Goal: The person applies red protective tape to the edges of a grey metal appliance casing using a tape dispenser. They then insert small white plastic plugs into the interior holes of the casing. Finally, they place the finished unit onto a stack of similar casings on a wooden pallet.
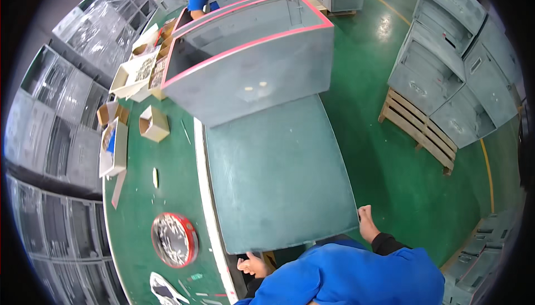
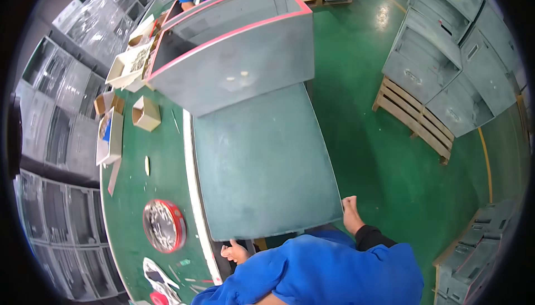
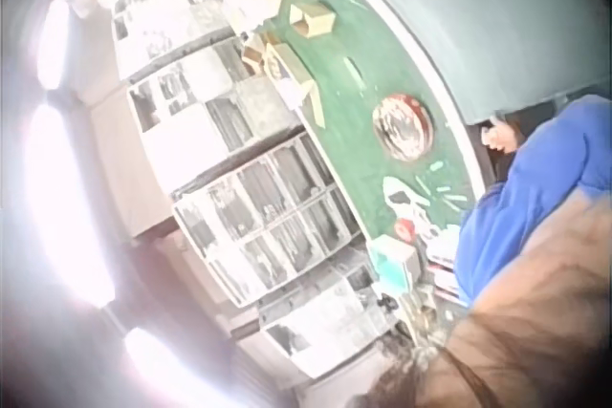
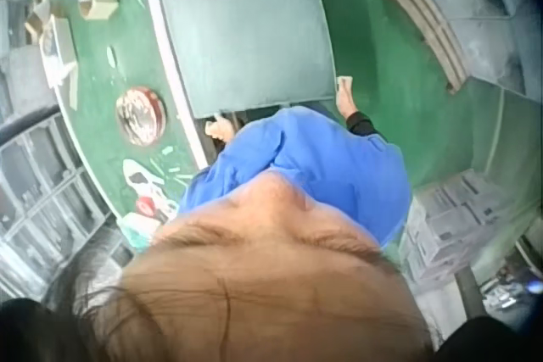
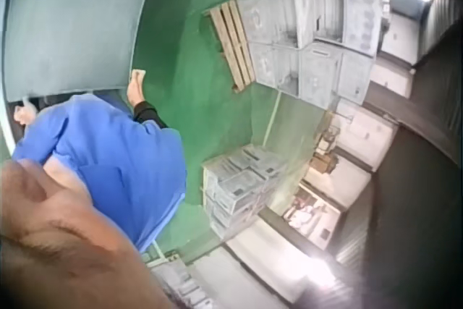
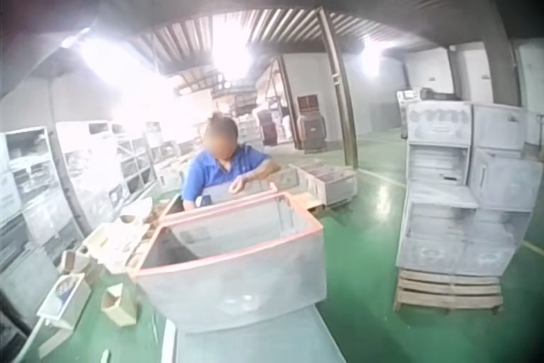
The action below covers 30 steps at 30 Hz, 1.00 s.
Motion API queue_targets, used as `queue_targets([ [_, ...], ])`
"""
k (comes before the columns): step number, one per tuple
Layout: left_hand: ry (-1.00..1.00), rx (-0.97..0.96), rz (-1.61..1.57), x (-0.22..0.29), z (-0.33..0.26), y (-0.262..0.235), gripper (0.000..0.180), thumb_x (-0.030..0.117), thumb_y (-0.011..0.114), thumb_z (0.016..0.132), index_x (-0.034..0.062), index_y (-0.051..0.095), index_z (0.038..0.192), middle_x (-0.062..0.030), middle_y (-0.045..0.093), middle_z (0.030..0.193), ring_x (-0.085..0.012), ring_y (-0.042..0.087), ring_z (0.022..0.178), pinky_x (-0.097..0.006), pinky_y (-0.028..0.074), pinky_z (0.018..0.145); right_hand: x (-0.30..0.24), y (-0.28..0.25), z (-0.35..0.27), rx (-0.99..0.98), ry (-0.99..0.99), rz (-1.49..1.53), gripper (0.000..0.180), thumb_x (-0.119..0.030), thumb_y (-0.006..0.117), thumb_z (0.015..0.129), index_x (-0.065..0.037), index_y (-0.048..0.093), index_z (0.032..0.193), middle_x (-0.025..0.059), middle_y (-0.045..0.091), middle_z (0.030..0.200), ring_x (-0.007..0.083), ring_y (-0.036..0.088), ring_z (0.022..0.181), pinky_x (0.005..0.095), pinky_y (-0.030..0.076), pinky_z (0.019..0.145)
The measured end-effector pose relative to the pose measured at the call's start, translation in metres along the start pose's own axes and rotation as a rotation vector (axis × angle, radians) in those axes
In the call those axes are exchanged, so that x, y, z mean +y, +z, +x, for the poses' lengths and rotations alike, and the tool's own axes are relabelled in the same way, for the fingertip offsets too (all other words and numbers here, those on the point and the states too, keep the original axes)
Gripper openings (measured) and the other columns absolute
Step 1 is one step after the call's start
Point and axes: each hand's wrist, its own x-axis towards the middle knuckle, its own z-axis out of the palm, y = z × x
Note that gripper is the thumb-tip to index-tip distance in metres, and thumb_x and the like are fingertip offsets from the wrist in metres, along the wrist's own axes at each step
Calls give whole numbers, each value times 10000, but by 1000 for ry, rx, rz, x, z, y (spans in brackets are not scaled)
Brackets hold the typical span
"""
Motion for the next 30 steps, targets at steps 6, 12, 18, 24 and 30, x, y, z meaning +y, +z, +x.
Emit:
queue_targets([
  [6, -400, -1073, -916, -56, 26, 35, 957, 762, 185, 816, 22, 183, 1423, -104, 301, 1454, -214, 288, 1315, -374, 144, 1090, -2, -2, 12, -61, -265, -131, 227, -199, 432, 944, -6, 354, 1034, 109, 390, 873, 169, 412, 851, 319, 373, 831],
  [12, -280, -1068, -1295, -22, -8, 59, 674, 546, 413, 911, 41, 354, 1353, -98, 383, 1389, -260, 377, 1244, -370, 266, 1083, 7, 4, 49, -73, -277, -81, 234, -242, 389, 965, -34, 318, 1049, 90, 383, 971, 167, 374, 944, 324, 323, 925],
  [18, -415, -856, -1307, -51, 4, 46, 607, 436, 357, 969, -39, 333, 1345, -128, 360, 1407, -270, 378, 1251, -371, 266, 1089, -14, 10, 12, -225, -206, -105, 349, -338, 307, 991, -2, 284, 1082, 148, 403, 1033, 229, 392, 1034, 359, 297, 964],
  [24, -267, -804, -1196, -66, 3, 41, 607, 473, 249, 978, 9, 346, 1357, -105, 339, 1429, -291, 361, 1263, -397, 255, 1089, -5, -11, 1, -346, -119, 25, 277, -280, 381, 959, -25, 305, 1037, 128, 408, 976, 199, 417, 963, 356, 340, 919],
  [30, 500, -667, -879, -53, -70, 91, 500, 462, 273, 959, 38, 481, 1123, -91, 480, 1084, -230, 453, 958, -370, 355, 833, 29, -164, 16, -430, -105, 30, 338, -340, 411, 947, -21, 363, 1047, 114, 466, 989, 201, 481, 962, 335, 379, 899],
])
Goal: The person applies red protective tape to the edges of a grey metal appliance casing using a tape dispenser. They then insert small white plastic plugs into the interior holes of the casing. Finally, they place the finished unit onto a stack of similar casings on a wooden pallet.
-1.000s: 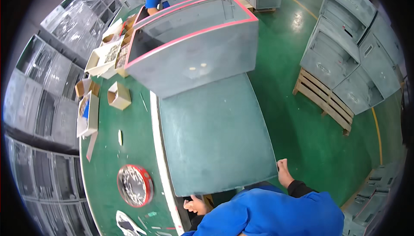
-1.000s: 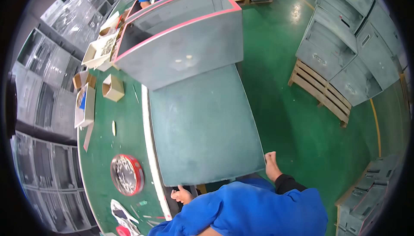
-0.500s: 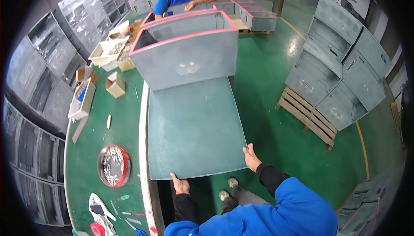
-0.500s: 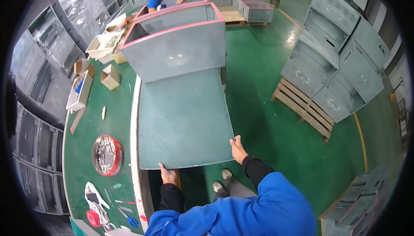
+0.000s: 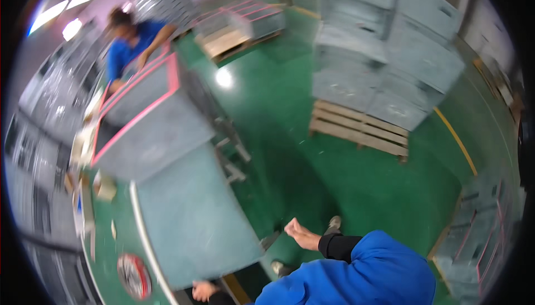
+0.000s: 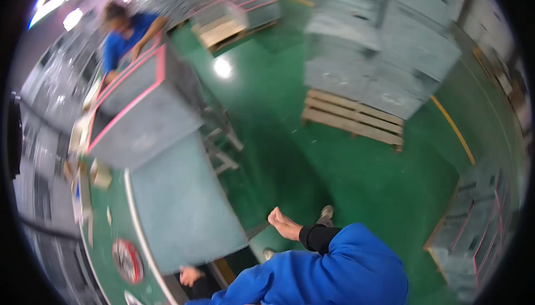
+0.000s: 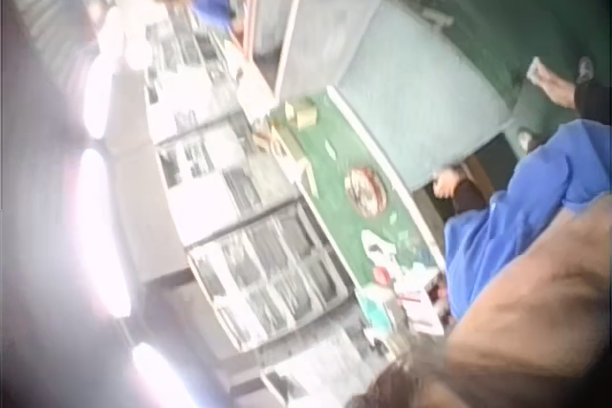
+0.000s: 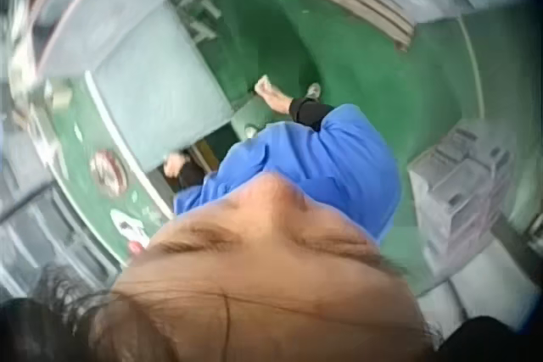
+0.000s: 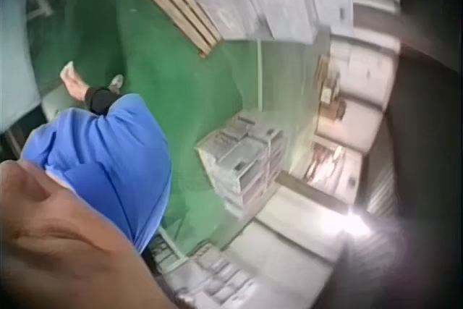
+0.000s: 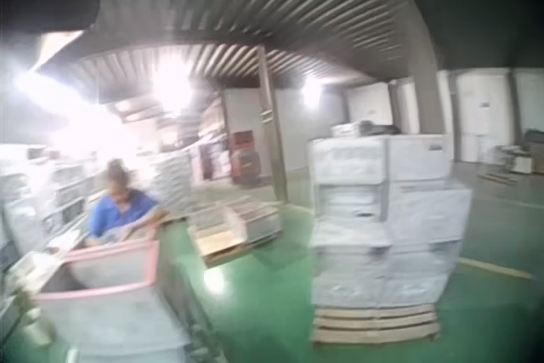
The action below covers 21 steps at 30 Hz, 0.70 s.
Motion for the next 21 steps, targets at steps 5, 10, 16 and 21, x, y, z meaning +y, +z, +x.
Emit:
queue_targets([
  [5, 62, -57, 580, 51, -96, 143, 438, 398, 386, 931, 13, 494, 1110, -158, 526, 1055, -318, 515, 952, -432, 413, 812, 61, -233, -49, 624, -51, -326, 250, -225, 510, 859, -26, 398, 960, 166, 560, 813, 340, 571, 791, 438, 444, 725],
  [10, 151, 122, 1108, 56, -93, 350, 397, 334, 499, 904, -13, 506, 1097, -225, 572, 1026, -406, 576, 946, -495, 471, 792, 84, -465, -152, 1566, -113, -105, 134, -188, 414, 877, -57, 399, 902, 106, 469, 761, 245, 494, 721, 374, 403, 692],
  [16, 210, -183, 869, 33, -80, 564, 238, 285, 416, 916, 64, 467, 986, -177, 590, 954, -366, 561, 839, -498, 411, 746, 66, -552, -198, 1776, -311, 261, 94, -166, 399, 904, -72, 392, 911, 48, 448, 797, 143, 444, 700, 286, 391, 653],
  [21, -34, -269, 668, -34, -125, 705, 245, 249, 458, 855, 99, 426, 1046, -181, 590, 956, -344, 567, 888, -449, 420, 793, 83, -566, -217, 1752, -105, 158, 104, -178, 382, 929, -76, 390, 917, 56, 455, 802, 141, 447, 698, 276, 388, 645],
])
